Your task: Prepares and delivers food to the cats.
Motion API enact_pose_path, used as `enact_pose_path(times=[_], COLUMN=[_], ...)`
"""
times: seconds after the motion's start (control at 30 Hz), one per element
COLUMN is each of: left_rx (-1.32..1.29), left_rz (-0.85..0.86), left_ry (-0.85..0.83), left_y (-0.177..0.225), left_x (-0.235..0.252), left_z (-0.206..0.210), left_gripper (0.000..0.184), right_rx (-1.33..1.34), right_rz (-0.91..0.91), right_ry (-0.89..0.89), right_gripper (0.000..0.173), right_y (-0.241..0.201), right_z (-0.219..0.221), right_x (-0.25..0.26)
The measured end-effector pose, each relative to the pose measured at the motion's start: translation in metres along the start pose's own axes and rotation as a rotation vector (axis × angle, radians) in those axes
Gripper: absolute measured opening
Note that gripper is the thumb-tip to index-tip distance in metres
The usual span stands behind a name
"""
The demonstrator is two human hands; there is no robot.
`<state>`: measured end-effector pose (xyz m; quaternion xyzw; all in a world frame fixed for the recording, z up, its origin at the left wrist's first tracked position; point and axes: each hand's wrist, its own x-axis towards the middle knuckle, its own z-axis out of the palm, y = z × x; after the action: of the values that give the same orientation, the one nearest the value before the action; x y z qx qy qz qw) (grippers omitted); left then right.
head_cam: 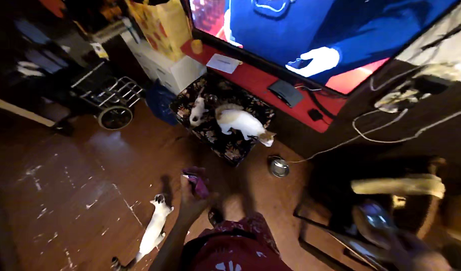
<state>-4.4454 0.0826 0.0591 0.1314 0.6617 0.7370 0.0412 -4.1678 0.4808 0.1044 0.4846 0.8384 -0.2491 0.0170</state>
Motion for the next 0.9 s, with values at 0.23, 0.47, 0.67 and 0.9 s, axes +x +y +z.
enact_pose_path(times=[0.23, 0.47, 0.67, 0.9], left_rx=[0.1, 0.195, 0.269, 0.185], left_rz=[-0.026, -0.153, -0.128, -0.209], left_ry=[0.285, 0.554, 0.698, 0.703], left_y=[-0.011, -0.043, -0.056, -0.081], left_x=[0.034, 0.098, 0.226, 0.354], left_z=[-0.09, -0.131, -0.145, -0.143], left_gripper=[0.112, 0.109, 0.107, 0.092], right_rx=[0.06, -0.107, -0.202, -0.428], right_rz=[-0.581, -0.727, -0.762, -0.623], right_ry=[0.074, -0.109, -0.702, -0.902], right_gripper=[0.024, 0.022, 0.023, 0.044], right_y=[-0.246, -0.456, -0.613, -0.677], right_z=[0.073, 0.173, 0.283, 0.522], right_x=[0.124, 0.284, 0.368, 0.504])
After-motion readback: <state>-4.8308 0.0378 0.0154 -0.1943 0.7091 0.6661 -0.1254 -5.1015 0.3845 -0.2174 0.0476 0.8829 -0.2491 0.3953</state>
